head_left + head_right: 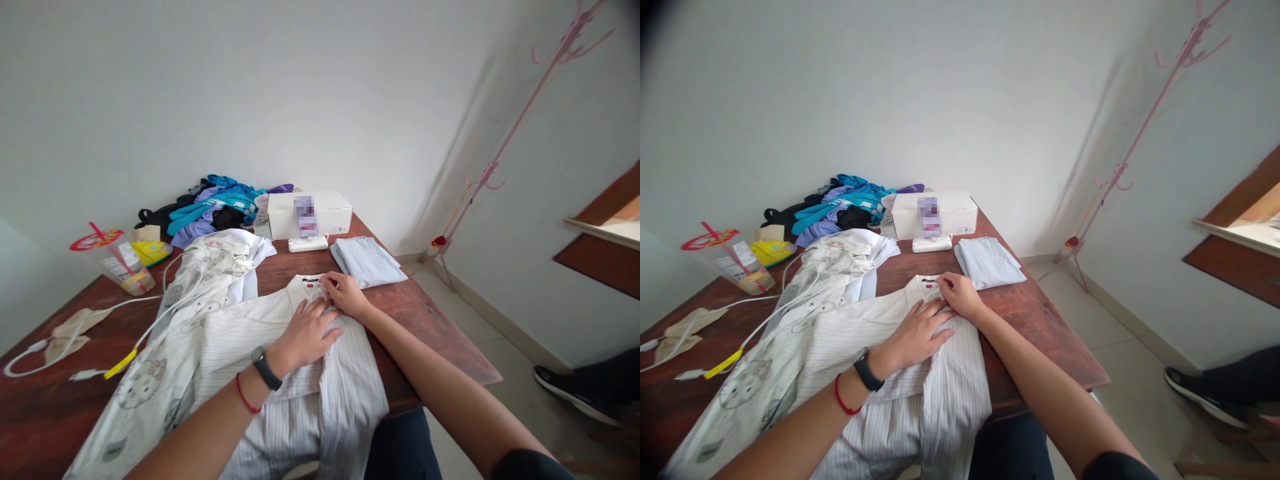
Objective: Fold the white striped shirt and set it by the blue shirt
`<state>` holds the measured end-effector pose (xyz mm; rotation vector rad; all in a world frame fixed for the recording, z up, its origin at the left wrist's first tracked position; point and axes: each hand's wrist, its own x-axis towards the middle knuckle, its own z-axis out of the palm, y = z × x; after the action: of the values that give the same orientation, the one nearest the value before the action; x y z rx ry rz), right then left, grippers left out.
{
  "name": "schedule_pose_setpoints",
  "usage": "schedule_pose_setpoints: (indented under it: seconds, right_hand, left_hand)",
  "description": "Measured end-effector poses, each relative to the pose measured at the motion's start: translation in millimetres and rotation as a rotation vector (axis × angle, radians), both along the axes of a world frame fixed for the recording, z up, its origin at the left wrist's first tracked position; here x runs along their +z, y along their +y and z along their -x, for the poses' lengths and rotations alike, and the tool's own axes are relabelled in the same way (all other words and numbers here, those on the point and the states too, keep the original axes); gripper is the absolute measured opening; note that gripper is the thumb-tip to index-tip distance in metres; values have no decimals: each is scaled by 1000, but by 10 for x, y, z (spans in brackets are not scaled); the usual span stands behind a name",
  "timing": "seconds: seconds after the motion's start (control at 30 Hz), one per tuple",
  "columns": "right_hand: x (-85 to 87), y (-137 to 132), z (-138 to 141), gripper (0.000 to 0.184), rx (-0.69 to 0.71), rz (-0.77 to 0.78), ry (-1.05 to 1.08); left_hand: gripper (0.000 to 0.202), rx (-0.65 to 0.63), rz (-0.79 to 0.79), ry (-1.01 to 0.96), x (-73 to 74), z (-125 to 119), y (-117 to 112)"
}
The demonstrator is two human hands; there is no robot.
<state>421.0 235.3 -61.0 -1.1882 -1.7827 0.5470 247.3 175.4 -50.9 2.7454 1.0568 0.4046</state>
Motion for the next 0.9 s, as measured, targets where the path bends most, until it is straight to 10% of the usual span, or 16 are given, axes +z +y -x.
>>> schedule_pose_setpoints:
  seconds: [0.17,0.33,0.5,0.9]
  right_hand:
    - [142,-48,-41,26,-99,-169,-39]
    - [214,-87,-89,43,-55,-20,-260]
    - [184,-117,-78,15,4,77,-222]
    - [159,-78,-98,18,28,105,-330]
  left_hand:
    - [38,2,-27,-33,-32,-11,-1]
    - [42,85,-61,-53,-19,-29,-13]
    - [48,95,-34,19,-6,-15,-25]
    - [49,123,-1,-13,-74,12,-25]
